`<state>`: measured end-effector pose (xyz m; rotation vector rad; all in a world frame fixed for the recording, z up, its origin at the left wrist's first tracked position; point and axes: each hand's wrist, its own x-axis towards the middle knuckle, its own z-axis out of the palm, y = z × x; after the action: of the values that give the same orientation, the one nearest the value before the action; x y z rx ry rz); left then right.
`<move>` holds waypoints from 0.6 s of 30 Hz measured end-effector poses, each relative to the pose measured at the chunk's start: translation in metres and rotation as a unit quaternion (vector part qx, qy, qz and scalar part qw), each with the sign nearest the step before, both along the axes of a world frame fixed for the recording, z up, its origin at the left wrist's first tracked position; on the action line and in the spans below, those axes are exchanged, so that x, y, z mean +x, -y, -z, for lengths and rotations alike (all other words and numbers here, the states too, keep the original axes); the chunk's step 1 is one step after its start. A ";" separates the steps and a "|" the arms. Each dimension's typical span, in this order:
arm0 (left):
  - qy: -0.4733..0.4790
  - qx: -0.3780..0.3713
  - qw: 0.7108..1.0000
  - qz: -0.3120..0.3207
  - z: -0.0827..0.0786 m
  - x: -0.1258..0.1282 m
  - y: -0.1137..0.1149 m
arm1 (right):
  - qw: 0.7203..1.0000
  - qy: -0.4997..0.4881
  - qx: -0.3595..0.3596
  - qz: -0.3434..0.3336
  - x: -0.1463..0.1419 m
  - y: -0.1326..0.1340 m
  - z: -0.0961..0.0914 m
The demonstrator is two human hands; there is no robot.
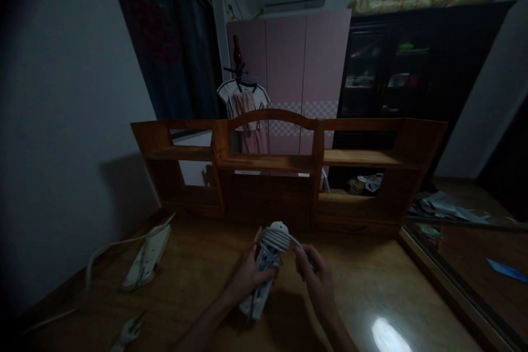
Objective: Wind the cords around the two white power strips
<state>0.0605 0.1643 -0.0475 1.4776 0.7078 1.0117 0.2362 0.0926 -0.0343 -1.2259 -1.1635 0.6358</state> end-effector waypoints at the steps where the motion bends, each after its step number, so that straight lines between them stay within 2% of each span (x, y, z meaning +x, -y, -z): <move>1: -0.016 0.004 0.999 0.032 -0.001 -0.001 0.003 | 1.000 -0.007 0.010 0.013 0.003 0.000 -0.002; 6: -0.053 -0.024 0.975 0.215 0.007 0.000 0.014 | 0.995 -0.062 0.022 0.072 0.019 -0.004 0.000; 8: -0.044 -0.049 0.963 0.262 0.012 0.004 0.016 | 0.991 -0.102 0.017 0.088 0.024 -0.008 0.005; 12: -0.020 -0.068 0.958 0.278 0.017 0.008 0.018 | 0.979 -0.178 -0.011 0.095 0.030 -0.013 0.014; 18: 0.008 -0.089 0.949 0.303 0.013 0.008 0.018 | 0.952 -0.289 -0.051 0.083 0.034 -0.018 0.024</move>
<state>0.0681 0.1460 -0.0609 1.3977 0.2840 0.4718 0.2706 0.1107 -0.0583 -1.1040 -0.5383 0.8611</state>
